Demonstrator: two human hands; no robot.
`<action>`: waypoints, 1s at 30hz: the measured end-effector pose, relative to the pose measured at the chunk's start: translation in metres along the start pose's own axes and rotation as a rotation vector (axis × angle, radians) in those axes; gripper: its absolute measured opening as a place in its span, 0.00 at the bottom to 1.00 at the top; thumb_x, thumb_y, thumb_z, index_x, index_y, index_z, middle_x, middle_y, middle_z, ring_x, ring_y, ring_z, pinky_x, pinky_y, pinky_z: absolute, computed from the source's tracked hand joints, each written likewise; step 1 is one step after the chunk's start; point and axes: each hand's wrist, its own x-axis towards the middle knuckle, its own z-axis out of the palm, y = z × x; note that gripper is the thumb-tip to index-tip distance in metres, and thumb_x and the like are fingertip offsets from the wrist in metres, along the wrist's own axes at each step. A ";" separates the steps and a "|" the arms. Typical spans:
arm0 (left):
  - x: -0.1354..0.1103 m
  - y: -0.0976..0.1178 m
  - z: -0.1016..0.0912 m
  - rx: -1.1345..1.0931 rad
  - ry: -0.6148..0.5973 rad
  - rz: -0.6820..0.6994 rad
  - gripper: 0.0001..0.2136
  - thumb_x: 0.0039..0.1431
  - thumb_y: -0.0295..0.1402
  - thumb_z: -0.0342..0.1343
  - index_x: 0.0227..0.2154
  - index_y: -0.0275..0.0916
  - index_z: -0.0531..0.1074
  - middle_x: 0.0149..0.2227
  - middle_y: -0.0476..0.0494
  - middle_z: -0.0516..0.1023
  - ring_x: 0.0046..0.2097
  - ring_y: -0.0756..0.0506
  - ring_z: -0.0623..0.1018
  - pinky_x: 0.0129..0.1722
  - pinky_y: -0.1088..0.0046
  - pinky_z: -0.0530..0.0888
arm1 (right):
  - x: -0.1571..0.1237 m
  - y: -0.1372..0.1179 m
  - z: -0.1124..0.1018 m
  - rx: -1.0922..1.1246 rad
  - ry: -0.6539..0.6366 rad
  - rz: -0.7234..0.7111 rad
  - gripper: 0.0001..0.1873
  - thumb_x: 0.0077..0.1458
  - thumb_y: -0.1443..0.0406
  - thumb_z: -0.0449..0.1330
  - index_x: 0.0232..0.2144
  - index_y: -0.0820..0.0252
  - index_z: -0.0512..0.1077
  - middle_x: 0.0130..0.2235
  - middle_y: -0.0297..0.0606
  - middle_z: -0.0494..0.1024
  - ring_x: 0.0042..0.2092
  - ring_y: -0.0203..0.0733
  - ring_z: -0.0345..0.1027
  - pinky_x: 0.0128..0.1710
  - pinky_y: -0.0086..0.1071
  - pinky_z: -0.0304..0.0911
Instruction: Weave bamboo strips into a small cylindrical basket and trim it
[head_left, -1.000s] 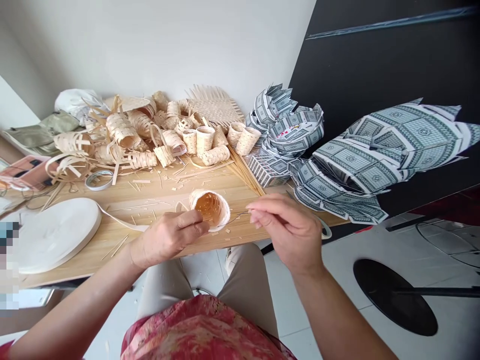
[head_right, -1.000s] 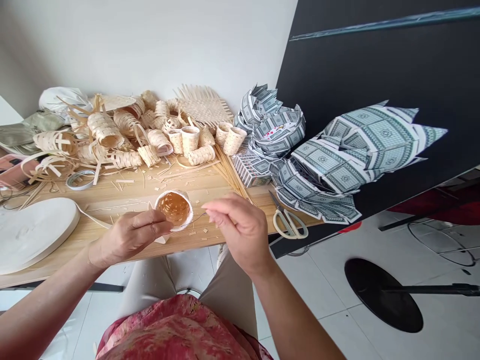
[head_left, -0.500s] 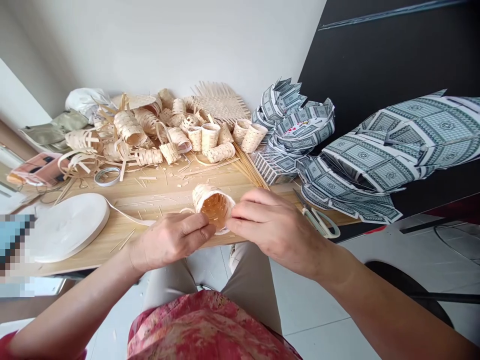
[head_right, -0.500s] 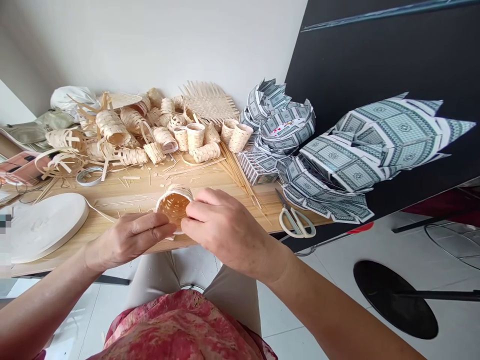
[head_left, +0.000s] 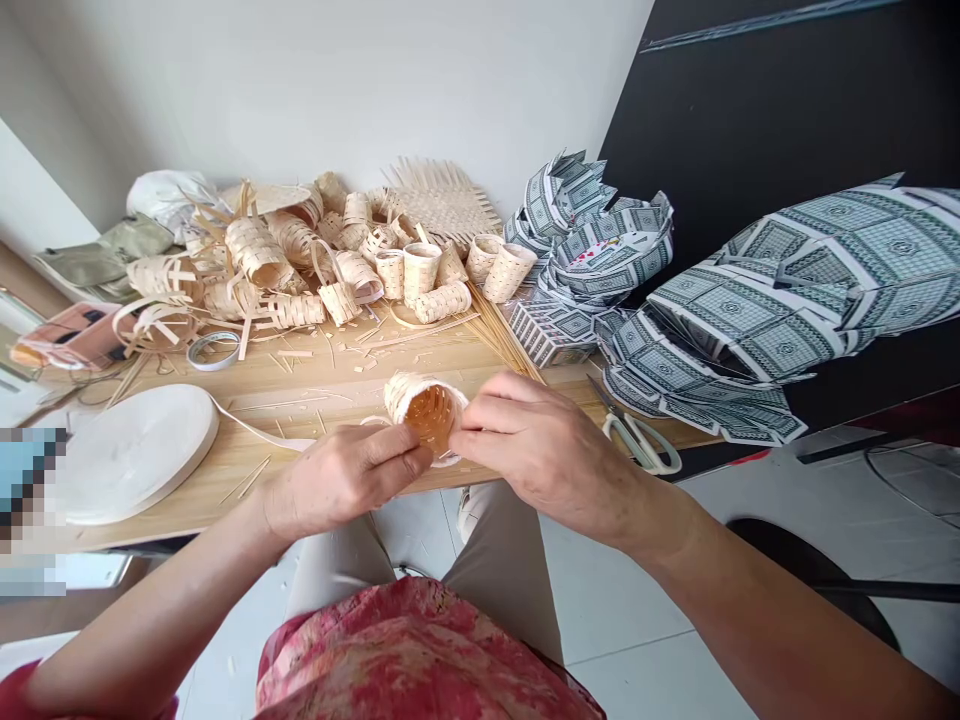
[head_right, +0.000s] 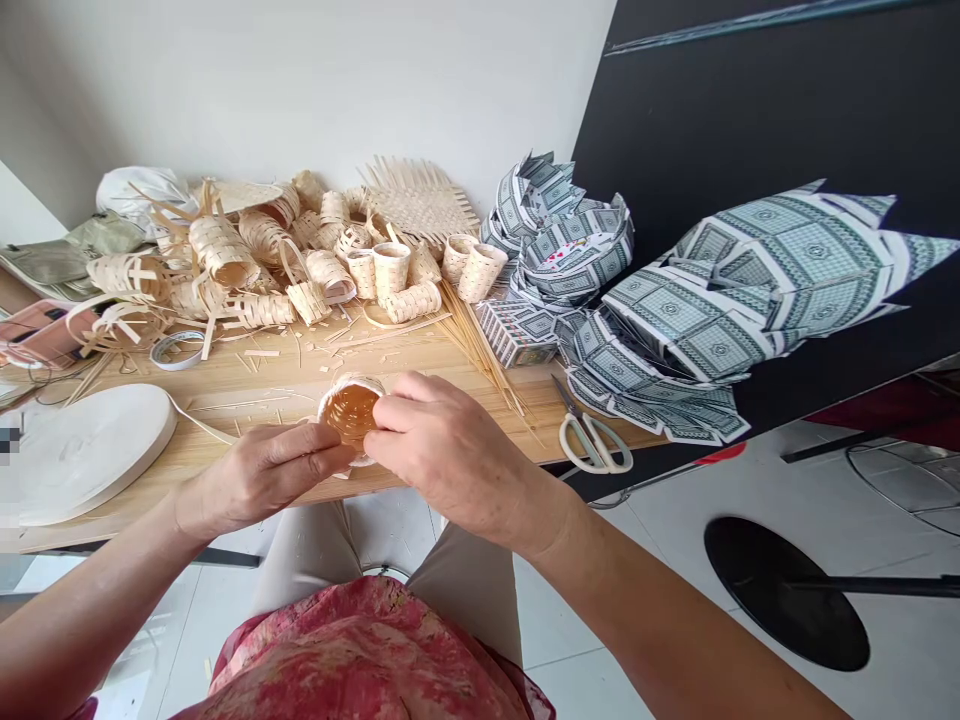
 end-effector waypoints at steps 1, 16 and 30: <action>0.000 0.000 0.000 -0.002 0.005 0.005 0.10 0.63 0.25 0.39 0.36 0.32 0.67 0.31 0.44 0.74 0.27 0.52 0.73 0.22 0.78 0.66 | 0.000 0.000 0.000 0.002 -0.005 0.001 0.22 0.62 0.72 0.43 0.22 0.63 0.70 0.24 0.37 0.66 0.31 0.38 0.54 0.29 0.30 0.55; 0.023 -0.026 0.016 -0.884 -0.258 -0.278 0.09 0.57 0.26 0.49 0.32 0.35 0.75 0.32 0.44 0.74 0.31 0.53 0.74 0.31 0.82 0.68 | -0.003 0.040 0.025 0.473 -0.133 0.127 0.08 0.48 0.77 0.60 0.24 0.63 0.75 0.24 0.32 0.71 0.31 0.34 0.62 0.32 0.27 0.56; 0.023 -0.027 0.022 -0.939 -0.307 -0.251 0.11 0.56 0.20 0.47 0.34 0.35 0.74 0.34 0.44 0.73 0.35 0.53 0.72 0.33 0.82 0.67 | -0.002 0.052 0.040 0.763 -0.312 0.267 0.09 0.46 0.77 0.59 0.22 0.62 0.75 0.24 0.31 0.72 0.31 0.34 0.65 0.34 0.27 0.57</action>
